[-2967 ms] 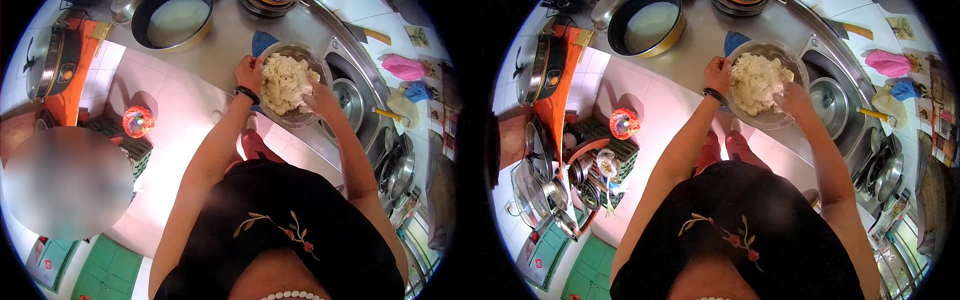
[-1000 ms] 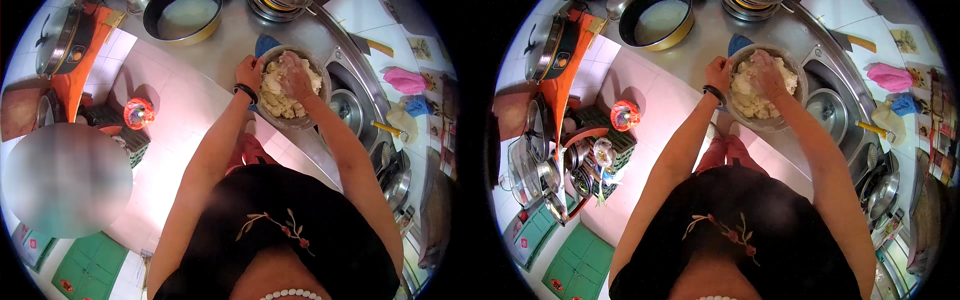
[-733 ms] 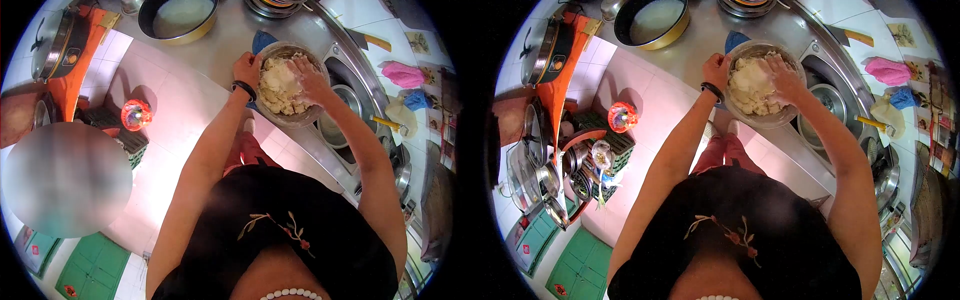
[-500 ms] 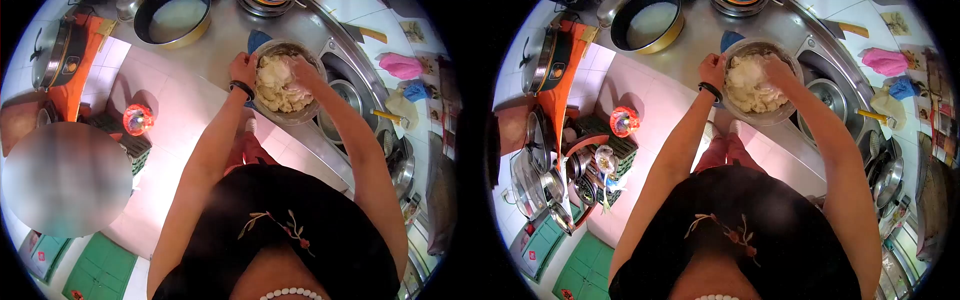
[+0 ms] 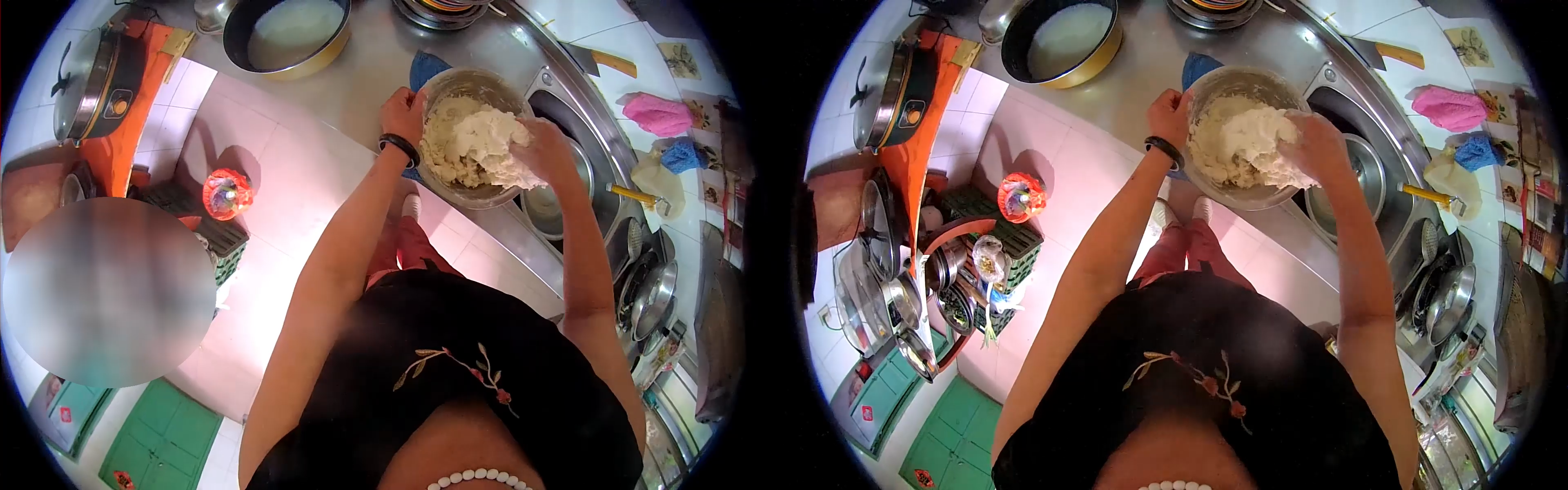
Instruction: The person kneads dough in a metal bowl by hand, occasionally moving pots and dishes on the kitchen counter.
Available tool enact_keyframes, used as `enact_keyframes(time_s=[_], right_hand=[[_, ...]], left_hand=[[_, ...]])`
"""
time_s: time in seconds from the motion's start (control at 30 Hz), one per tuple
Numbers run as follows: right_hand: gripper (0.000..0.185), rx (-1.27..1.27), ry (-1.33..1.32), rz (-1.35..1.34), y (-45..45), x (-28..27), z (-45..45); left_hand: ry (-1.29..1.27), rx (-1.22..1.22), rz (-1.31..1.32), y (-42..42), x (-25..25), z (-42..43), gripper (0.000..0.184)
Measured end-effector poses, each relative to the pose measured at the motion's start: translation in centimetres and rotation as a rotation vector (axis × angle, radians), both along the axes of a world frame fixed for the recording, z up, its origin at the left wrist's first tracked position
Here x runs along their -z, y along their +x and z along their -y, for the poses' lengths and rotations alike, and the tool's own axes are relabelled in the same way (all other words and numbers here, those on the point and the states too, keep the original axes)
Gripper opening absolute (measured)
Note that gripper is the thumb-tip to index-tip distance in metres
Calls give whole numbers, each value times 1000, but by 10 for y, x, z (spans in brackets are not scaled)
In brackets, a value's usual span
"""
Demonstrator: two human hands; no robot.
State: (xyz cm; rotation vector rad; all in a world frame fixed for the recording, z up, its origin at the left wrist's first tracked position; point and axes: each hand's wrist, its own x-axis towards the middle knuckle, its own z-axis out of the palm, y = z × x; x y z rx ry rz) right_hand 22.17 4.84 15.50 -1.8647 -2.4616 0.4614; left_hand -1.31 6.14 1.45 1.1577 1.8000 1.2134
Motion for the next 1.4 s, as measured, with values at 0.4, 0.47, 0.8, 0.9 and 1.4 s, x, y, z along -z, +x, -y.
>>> enact_keyframes(time_s=[0.4, 0.47, 0.8, 0.9, 1.4], right_hand=[[55, -405, 42, -33, -40, 82, -42], [60, -493, -33, -46, -41, 77, -35], [59, -540, -94, 47, -76, 88, -43], [51, -455, 75, 47, -81, 104, -48], [35, -591, 48, -111, -29, 38, 4]], left_hand=[[68, -3, 63, 4, 8, 1, 31], [6, 9, 89, 1, 3, 2, 30], [-15, -1, 41, 0, -5, 1, 30], [-17, 8, 44, 0, -4, 0, 30], [-17, -30, 36, 1, -4, 3, 36]])
